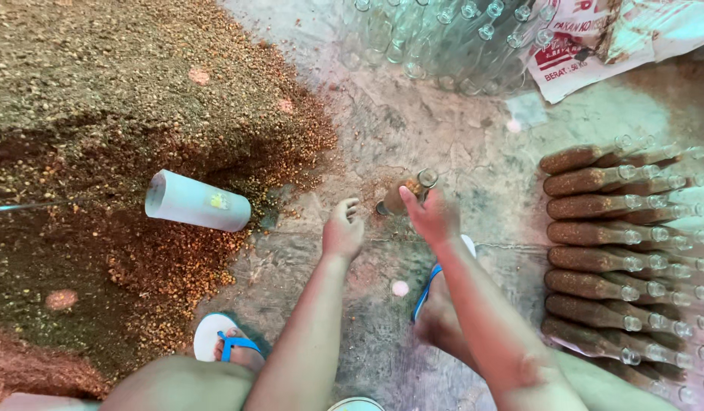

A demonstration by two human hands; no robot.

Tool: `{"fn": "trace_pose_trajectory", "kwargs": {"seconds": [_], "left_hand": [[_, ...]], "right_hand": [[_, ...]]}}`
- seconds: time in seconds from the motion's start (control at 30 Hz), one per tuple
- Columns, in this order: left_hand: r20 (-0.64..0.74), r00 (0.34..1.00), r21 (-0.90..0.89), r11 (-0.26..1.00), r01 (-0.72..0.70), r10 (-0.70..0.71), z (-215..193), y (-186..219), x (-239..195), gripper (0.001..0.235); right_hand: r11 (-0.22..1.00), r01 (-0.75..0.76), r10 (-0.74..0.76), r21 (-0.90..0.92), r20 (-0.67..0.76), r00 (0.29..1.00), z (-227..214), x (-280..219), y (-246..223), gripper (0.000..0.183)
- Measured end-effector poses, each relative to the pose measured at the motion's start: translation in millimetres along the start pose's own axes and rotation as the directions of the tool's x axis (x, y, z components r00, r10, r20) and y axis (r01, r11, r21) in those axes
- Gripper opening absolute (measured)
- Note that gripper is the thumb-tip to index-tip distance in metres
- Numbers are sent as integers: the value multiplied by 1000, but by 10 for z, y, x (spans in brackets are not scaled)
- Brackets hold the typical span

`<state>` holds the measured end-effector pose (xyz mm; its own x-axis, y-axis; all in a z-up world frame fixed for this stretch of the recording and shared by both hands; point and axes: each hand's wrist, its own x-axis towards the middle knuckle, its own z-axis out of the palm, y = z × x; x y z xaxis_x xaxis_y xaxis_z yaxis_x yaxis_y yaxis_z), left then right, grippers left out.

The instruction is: The person scoops a brown granular substance from a pile on the floor into a plastic bottle using a white scoop. They then use a thin metal rod to push the contents down inside the bottle. The filled bottle is placed with others on the floor.

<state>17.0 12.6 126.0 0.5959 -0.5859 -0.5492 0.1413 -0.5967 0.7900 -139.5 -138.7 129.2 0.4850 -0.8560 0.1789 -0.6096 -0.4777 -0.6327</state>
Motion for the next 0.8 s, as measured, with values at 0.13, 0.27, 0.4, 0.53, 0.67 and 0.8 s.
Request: {"fn": "trace_pose_trajectory", "kwargs": {"seconds": [0.13, 0.27, 0.4, 0.53, 0.67, 0.8], "left_hand": [[-7, 999, 9, 999, 32, -32, -22, -85, -23, 50], [13, 999, 12, 999, 52, -52, 52, -265, 133, 51], [2, 999, 3, 999, 49, -49, 114, -386, 213, 51], [21, 998, 29, 998, 55, -56, 232, -495, 311, 52], [13, 999, -21, 999, 32, -32, 260, -519, 319, 53], [21, 998, 26, 998, 57, -57, 258, -436, 276, 52]], "right_hand": [[997, -58, 57, 46, 23, 998, 289, -141, 14, 53], [998, 65, -65, -8, -8, 998, 283, -153, -14, 27], [989, 118, -120, -91, -13, 993, 446, -200, 156, 34], [980, 103, -93, 168, -66, 993, 178, -123, -170, 29], [999, 27, -29, -35, -73, 997, 178, -132, -342, 43], [994, 0, 1, -105, 11, 1000, 172, -32, -156, 44]]}}
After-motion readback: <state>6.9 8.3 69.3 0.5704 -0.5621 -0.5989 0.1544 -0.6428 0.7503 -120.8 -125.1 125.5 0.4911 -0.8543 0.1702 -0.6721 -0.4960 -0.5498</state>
